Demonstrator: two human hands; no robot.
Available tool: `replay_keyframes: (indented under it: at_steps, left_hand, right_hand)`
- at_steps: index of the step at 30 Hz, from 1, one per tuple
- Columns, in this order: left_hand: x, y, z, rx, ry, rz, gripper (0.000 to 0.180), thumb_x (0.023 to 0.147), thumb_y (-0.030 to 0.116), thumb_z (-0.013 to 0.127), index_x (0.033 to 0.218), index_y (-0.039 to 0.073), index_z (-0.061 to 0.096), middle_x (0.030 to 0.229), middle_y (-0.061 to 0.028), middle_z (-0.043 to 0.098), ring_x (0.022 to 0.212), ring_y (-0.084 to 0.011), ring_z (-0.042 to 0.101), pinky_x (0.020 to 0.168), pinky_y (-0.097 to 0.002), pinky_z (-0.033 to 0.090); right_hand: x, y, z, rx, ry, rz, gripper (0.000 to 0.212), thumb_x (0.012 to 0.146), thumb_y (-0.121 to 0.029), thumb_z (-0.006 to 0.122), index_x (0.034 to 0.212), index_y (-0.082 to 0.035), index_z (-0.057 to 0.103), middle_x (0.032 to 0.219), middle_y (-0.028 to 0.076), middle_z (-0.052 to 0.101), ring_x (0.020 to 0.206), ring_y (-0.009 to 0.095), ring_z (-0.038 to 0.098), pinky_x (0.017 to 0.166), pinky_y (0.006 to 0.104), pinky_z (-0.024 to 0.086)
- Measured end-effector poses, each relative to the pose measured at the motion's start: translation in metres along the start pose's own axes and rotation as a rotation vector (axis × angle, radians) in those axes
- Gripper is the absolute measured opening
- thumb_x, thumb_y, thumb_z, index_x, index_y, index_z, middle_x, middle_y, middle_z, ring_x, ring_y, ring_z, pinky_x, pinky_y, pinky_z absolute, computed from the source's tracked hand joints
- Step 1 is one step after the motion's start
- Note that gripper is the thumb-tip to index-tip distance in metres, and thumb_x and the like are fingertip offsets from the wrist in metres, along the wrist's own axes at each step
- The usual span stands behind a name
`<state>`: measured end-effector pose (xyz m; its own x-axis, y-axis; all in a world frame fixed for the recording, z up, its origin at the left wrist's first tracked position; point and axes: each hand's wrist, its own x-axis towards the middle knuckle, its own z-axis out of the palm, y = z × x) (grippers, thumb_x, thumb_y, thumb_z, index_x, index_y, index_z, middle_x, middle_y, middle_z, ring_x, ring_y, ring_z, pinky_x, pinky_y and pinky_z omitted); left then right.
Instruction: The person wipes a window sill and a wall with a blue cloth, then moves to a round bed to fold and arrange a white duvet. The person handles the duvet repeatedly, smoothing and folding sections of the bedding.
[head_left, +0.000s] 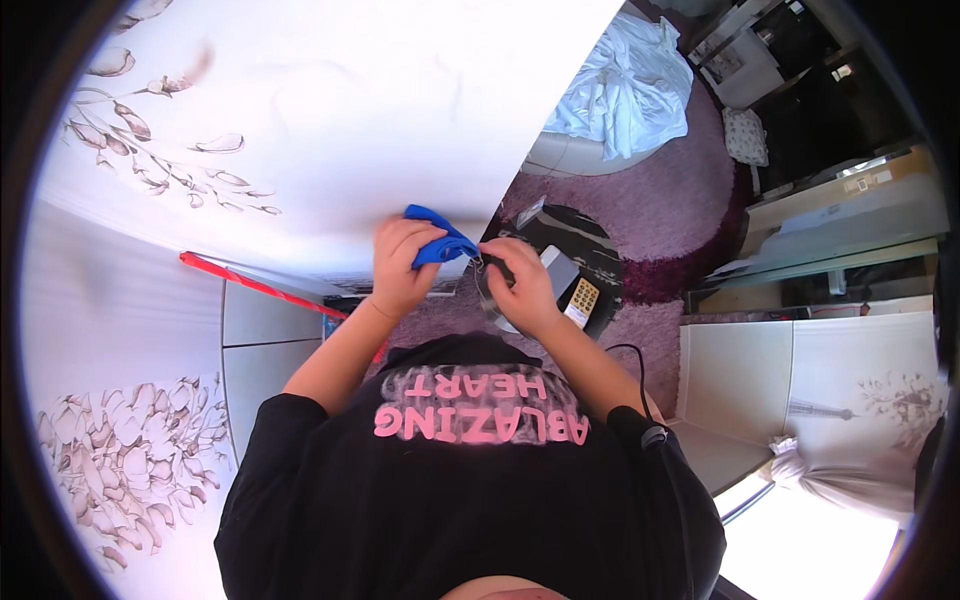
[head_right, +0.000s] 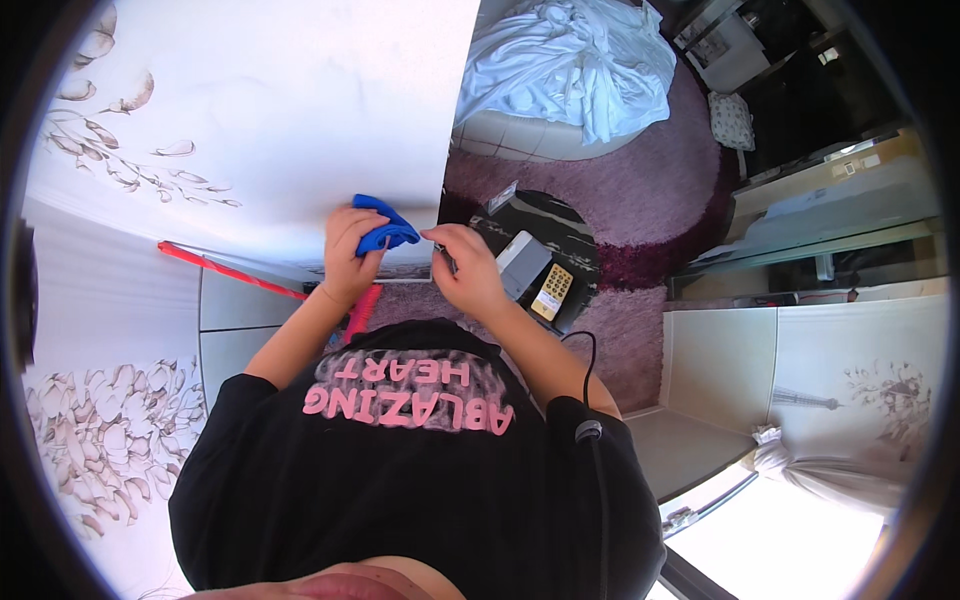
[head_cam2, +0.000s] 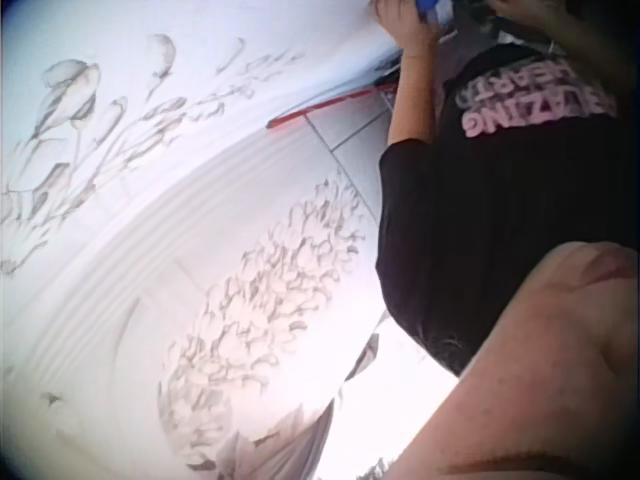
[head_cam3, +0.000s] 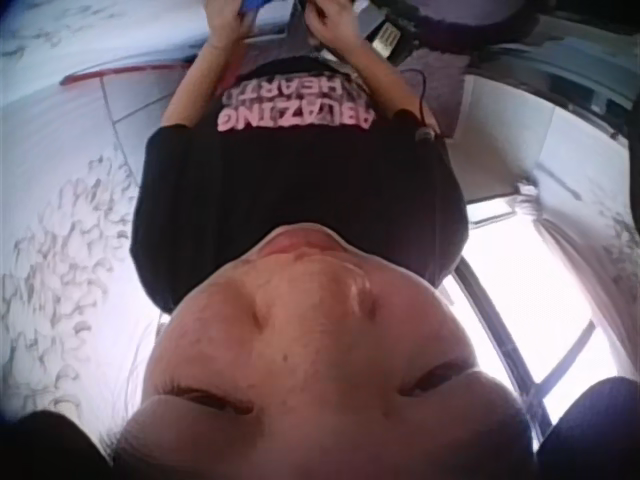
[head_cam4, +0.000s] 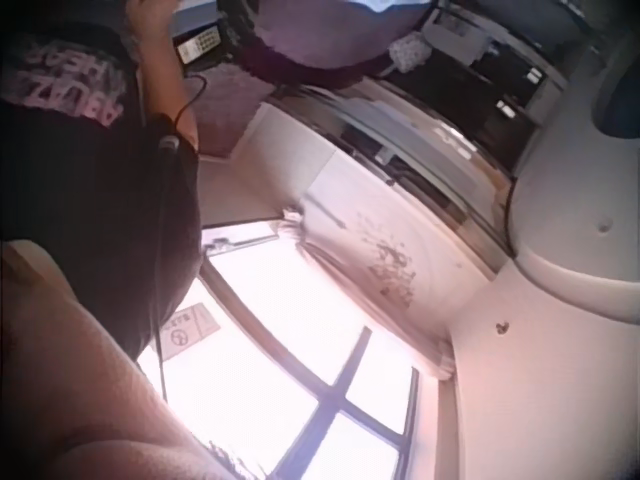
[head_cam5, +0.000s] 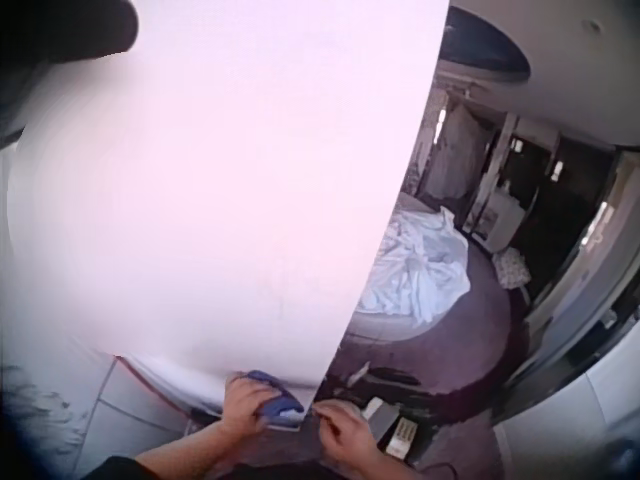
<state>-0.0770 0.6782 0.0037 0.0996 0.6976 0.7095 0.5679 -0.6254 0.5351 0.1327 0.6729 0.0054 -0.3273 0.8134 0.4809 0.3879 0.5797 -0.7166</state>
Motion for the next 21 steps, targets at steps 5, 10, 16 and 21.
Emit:
replay_keyframes:
  at_steps: [5,10,16,21]
  left_hand:
    - [-0.023,0.027,0.002,-0.549,-0.237,-0.337,0.036,0.092,0.023,0.053,0.12,0.001,0.054,0.114,-0.018,0.058,0.107,-0.0339,0.055,0.097,-0.0393,0.039]
    - [-0.056,0.027,0.015,-0.679,-0.411,-0.363,0.046,0.098,0.03,0.044,0.131,-0.002,0.043,0.124,-0.019,0.052,0.114,-0.0304,0.051,0.101,-0.0382,0.036]
    - [-0.074,0.052,0.041,-0.77,-0.489,-0.525,0.047,0.093,0.017,0.058,0.132,-0.002,0.041,0.122,-0.0178,0.051,0.112,-0.0258,0.052,0.097,-0.0355,0.04]
    - [-0.065,0.095,0.063,-0.603,-0.446,-0.306,0.038,0.083,0.01,0.068,0.115,0.0,0.052,0.101,-0.0109,0.056,0.09,-0.0191,0.055,0.082,-0.0321,0.045]
  right_hand:
    - [-0.01,-0.033,0.023,0.188,-0.055,0.107,0.028,0.082,-0.011,0.064,0.109,-0.003,0.059,0.104,0.017,0.06,0.097,0.034,0.059,0.084,0.037,0.048]
    - [-0.052,-0.04,0.029,0.286,0.007,0.474,0.027,0.083,-0.012,0.064,0.108,-0.002,0.059,0.102,0.016,0.063,0.095,0.028,0.062,0.083,0.033,0.049]
    - [-0.098,-0.045,0.02,0.528,0.339,0.697,0.019,0.092,-0.008,0.058,0.11,-0.001,0.06,0.089,0.002,0.064,0.081,0.009,0.057,0.075,0.0239,0.047]
    - [-0.133,-0.048,-0.032,0.446,0.488,0.754,0.017,0.092,-0.011,0.061,0.105,-0.001,0.062,0.087,0.001,0.064,0.077,0.004,0.054,0.071,0.02,0.046]
